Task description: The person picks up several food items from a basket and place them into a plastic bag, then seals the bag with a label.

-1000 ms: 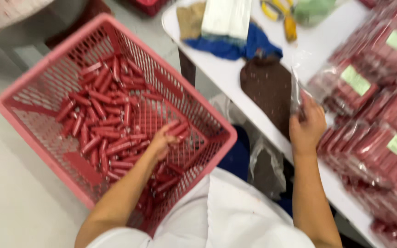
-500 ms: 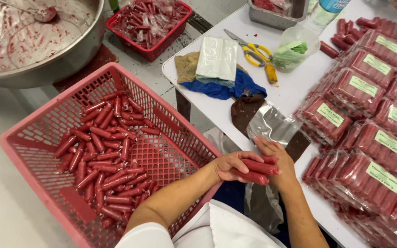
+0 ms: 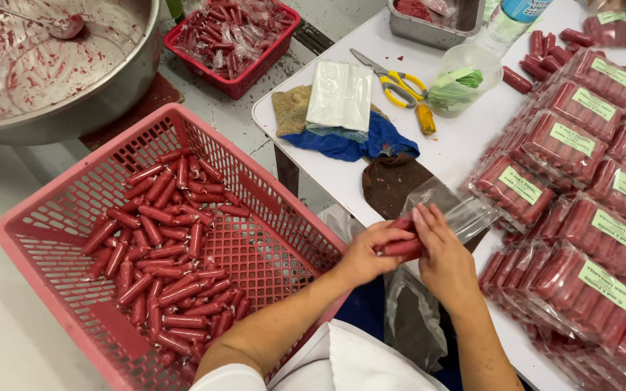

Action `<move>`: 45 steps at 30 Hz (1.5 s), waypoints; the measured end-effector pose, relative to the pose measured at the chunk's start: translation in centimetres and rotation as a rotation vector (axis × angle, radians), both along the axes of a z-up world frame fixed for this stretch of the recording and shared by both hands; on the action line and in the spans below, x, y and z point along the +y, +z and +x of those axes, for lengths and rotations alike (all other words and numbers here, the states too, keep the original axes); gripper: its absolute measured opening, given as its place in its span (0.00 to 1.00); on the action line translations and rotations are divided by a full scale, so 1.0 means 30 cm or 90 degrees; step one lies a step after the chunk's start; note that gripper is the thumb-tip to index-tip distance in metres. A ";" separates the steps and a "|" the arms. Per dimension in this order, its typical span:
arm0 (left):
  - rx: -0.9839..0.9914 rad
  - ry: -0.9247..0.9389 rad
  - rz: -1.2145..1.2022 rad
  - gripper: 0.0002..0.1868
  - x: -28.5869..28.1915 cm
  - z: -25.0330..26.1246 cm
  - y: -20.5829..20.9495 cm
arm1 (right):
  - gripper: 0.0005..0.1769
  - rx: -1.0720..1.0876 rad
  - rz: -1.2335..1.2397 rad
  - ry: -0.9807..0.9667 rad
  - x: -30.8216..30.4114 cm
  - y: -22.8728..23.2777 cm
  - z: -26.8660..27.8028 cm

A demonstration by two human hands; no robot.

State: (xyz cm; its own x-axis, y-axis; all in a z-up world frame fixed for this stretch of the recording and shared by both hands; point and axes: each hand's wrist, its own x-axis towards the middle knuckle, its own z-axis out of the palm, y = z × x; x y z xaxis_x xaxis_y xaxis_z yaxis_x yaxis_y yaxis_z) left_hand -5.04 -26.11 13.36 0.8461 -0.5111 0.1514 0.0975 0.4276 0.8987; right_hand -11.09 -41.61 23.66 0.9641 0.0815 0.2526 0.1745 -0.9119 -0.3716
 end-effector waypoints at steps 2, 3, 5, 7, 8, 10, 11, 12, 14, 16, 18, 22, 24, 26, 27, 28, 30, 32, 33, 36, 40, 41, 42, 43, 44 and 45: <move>-0.168 0.054 0.120 0.29 -0.015 -0.008 -0.021 | 0.50 0.004 -0.105 -0.030 0.018 0.004 -0.014; -0.162 0.065 0.149 0.31 -0.026 -0.009 -0.037 | 0.47 -0.013 -0.152 -0.017 0.030 0.006 -0.021; -0.154 0.075 0.179 0.33 -0.055 -0.007 -0.075 | 0.44 -0.028 -0.200 -0.005 0.043 0.000 -0.026; -0.048 0.107 0.133 0.33 -0.091 0.002 -0.120 | 0.51 -0.015 -0.158 0.009 0.046 -0.017 -0.017; -0.048 0.109 0.133 0.33 -0.094 -0.009 -0.056 | 0.51 -0.015 -0.159 0.012 0.053 -0.022 -0.008; 0.105 0.115 0.001 0.33 -0.097 -0.044 0.070 | 0.51 -0.088 -0.160 -0.009 0.072 -0.038 -0.003; 0.104 0.113 0.000 0.33 -0.081 -0.045 0.128 | 0.51 -0.088 -0.161 -0.010 0.063 -0.049 -0.002; -0.037 0.107 0.113 0.37 -0.064 -0.046 0.187 | 0.48 -0.116 -0.165 -0.001 0.052 -0.059 -0.003; -0.179 0.096 0.224 0.42 -0.035 -0.035 0.268 | 0.45 -0.143 -0.171 0.006 0.044 -0.078 -0.007; -0.146 -0.044 0.417 0.33 -0.019 0.000 0.317 | 0.51 -0.134 -0.081 0.005 0.037 -0.088 0.000; 0.050 -0.074 0.216 0.40 -0.077 0.030 0.164 | 0.52 -0.131 0.002 0.010 0.036 -0.074 0.008; 0.397 -0.136 -0.153 0.52 -0.054 0.028 0.186 | 0.53 -0.118 0.087 0.003 0.035 -0.073 0.031; 0.321 -0.107 -0.095 0.52 -0.053 0.036 0.217 | 0.54 -0.123 0.110 0.008 0.055 -0.043 0.038; 0.242 -0.074 -0.041 0.51 -0.059 0.064 0.230 | 0.55 -0.129 0.130 0.018 0.073 -0.016 0.048; 0.060 -0.052 0.175 0.46 -0.063 0.080 0.225 | 0.55 -0.142 0.146 0.014 0.083 -0.007 0.046; -0.126 -0.028 0.387 0.41 -0.067 0.096 0.219 | 0.55 -0.155 0.162 0.011 0.093 0.001 0.044; -0.096 -0.028 0.402 0.40 -0.098 0.128 0.135 | 0.54 -0.157 0.155 0.011 0.094 -0.011 0.048; -0.065 -0.035 0.417 0.38 -0.104 0.121 0.131 | 0.54 -0.157 0.147 0.004 0.079 -0.028 0.045; 0.160 -0.076 0.176 0.38 -0.088 0.106 0.171 | 0.54 -0.152 0.158 0.001 0.067 -0.039 0.049; 0.396 -0.128 -0.131 0.43 -0.052 0.072 0.287 | 0.54 -0.141 0.175 0.001 0.072 -0.054 0.054; 0.265 -0.089 -0.064 0.44 -0.078 0.084 0.263 | 0.54 -0.093 0.114 0.025 0.162 -0.034 0.048; 0.267 -0.088 -0.064 0.44 -0.088 0.107 0.245 | 0.54 -0.091 0.115 0.025 0.156 -0.027 0.050; 0.156 -0.055 0.033 0.43 -0.100 0.130 0.227 | 0.51 -0.091 0.056 0.023 0.148 -0.021 0.052; 0.048 -0.026 0.129 0.41 -0.113 0.145 0.204 | 0.49 -0.087 -0.003 0.018 0.140 -0.018 0.047; 0.053 -0.028 0.130 0.41 -0.112 0.146 0.175 | 0.49 -0.082 -0.002 0.016 0.147 -0.001 0.041; -0.060 -0.003 0.225 0.40 -0.118 0.151 0.150 | 0.43 -0.109 -0.031 0.044 0.151 0.018 0.039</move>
State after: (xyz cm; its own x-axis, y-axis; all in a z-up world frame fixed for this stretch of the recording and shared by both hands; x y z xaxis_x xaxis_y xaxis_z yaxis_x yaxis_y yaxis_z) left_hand -0.51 -29.65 17.86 0.8342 -0.5500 0.0412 0.0092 0.0886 0.9960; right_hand -9.93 -37.09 24.22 0.8992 0.1618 0.4066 0.2940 -0.9115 -0.2875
